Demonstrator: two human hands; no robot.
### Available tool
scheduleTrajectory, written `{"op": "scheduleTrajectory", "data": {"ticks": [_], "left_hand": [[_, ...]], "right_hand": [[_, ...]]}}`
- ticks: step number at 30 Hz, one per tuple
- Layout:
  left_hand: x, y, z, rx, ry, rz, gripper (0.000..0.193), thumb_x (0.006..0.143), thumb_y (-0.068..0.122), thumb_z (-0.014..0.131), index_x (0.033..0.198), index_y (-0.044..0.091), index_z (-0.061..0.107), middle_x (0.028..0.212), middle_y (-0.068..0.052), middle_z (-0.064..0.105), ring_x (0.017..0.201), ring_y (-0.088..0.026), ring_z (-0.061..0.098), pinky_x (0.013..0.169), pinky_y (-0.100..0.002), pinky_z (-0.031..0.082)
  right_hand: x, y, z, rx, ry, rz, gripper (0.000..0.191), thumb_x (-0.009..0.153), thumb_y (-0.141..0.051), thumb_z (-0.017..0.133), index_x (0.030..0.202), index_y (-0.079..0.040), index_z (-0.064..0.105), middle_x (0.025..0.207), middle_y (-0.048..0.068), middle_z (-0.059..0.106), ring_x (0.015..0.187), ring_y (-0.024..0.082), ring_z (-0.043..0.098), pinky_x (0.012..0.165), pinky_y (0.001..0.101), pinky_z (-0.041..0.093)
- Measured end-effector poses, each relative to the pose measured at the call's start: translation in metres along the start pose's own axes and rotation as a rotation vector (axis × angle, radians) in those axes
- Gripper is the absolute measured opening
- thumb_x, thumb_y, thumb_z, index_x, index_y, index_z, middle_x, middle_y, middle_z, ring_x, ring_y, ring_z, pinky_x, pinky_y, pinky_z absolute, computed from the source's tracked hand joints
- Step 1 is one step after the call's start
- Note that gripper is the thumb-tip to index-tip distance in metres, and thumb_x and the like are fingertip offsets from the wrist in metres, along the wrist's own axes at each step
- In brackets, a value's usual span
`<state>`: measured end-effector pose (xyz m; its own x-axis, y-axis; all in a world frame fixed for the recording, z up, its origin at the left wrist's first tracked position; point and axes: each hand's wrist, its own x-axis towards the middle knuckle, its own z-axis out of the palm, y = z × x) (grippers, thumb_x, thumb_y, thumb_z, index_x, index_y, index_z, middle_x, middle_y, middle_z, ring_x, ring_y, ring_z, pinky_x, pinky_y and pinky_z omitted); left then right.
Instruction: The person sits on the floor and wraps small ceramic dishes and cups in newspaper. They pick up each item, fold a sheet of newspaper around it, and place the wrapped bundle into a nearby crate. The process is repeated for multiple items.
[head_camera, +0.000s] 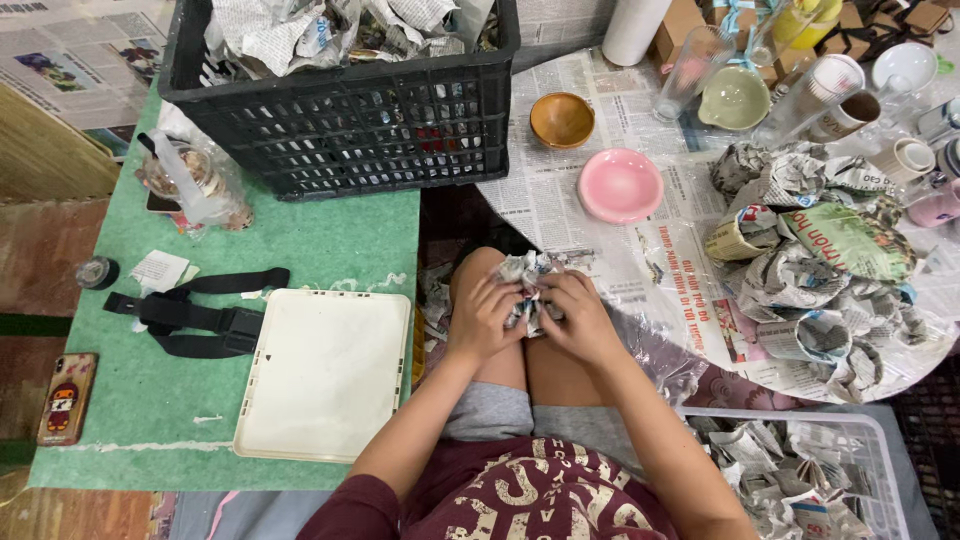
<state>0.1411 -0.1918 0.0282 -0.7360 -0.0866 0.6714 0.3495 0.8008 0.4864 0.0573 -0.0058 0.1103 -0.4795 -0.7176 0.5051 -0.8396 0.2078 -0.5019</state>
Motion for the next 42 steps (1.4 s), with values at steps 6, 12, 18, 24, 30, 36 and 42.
{"op": "scheduleTrajectory", "data": {"ticks": [6,12,18,24,30,36,42], "left_hand": [[0.016,0.017,-0.029,-0.008,0.155,0.039,0.056,0.087,0.035,0.078,0.127,0.001,0.060,0.134,-0.021,0.054,0.135,-0.039,0.047,0.116,-0.056,0.037],[0.012,0.027,-0.029,0.244,-0.063,0.083,0.031,0.096,0.028,0.071,0.123,0.014,0.068,0.139,-0.004,0.066,0.137,-0.022,0.056,0.113,-0.049,0.042],[0.011,0.022,-0.026,0.326,-0.201,0.071,0.035,0.098,0.031,0.064,0.127,0.015,0.075,0.125,-0.001,0.067,0.124,-0.019,0.055,0.099,-0.048,0.039],[0.025,0.027,-0.025,0.392,-0.336,0.016,0.035,0.100,0.032,0.056,0.121,0.010,0.073,0.140,-0.008,0.061,0.133,-0.025,0.050,0.109,-0.047,0.037],[0.028,0.031,-0.032,0.459,-0.276,0.187,0.041,0.096,0.034,0.057,0.126,0.009,0.070,0.148,-0.010,0.056,0.138,-0.024,0.049,0.111,-0.046,0.036],[0.029,0.033,-0.036,0.359,-0.355,0.131,0.037,0.099,0.031,0.060,0.130,0.014,0.070,0.139,-0.007,0.059,0.126,-0.025,0.052,0.106,-0.051,0.037],[0.037,0.035,-0.040,0.305,-0.379,0.041,0.034,0.094,0.033,0.063,0.122,0.018,0.073,0.137,-0.003,0.060,0.127,-0.022,0.053,0.109,-0.053,0.036]], "right_hand": [[0.014,-0.007,0.006,-0.195,-0.175,-0.021,0.034,0.083,-0.021,0.070,0.112,-0.002,0.068,0.118,0.012,0.064,0.121,0.034,0.053,0.108,0.0506,0.034],[0.009,0.010,0.016,-0.055,-0.066,0.128,0.029,0.080,-0.019,0.071,0.105,-0.004,0.072,0.123,0.016,0.059,0.119,0.039,0.051,0.108,0.0474,0.035],[-0.017,0.031,-0.002,0.380,0.236,0.159,0.033,0.086,-0.014,0.070,0.117,-0.001,0.067,0.123,0.012,0.061,0.121,0.031,0.058,0.108,0.0419,0.045],[-0.042,0.005,-0.001,0.032,0.120,-0.098,0.035,0.083,-0.010,0.072,0.117,-0.001,0.065,0.125,0.016,0.063,0.122,0.034,0.060,0.110,0.0460,0.044],[-0.027,-0.020,0.000,-0.038,-0.003,-0.010,0.038,0.084,-0.006,0.067,0.121,0.003,0.063,0.124,0.020,0.061,0.125,0.039,0.056,0.118,0.0532,0.037],[-0.021,0.002,-0.007,0.267,0.020,0.189,0.021,0.093,-0.007,0.065,0.113,0.000,0.068,0.124,0.017,0.066,0.120,0.032,0.062,0.106,0.0413,0.047],[-0.051,0.023,0.001,0.288,0.273,0.661,0.022,0.093,-0.010,0.071,0.111,0.002,0.064,0.092,0.011,0.072,0.081,0.019,0.069,0.074,0.0302,0.055]]}}
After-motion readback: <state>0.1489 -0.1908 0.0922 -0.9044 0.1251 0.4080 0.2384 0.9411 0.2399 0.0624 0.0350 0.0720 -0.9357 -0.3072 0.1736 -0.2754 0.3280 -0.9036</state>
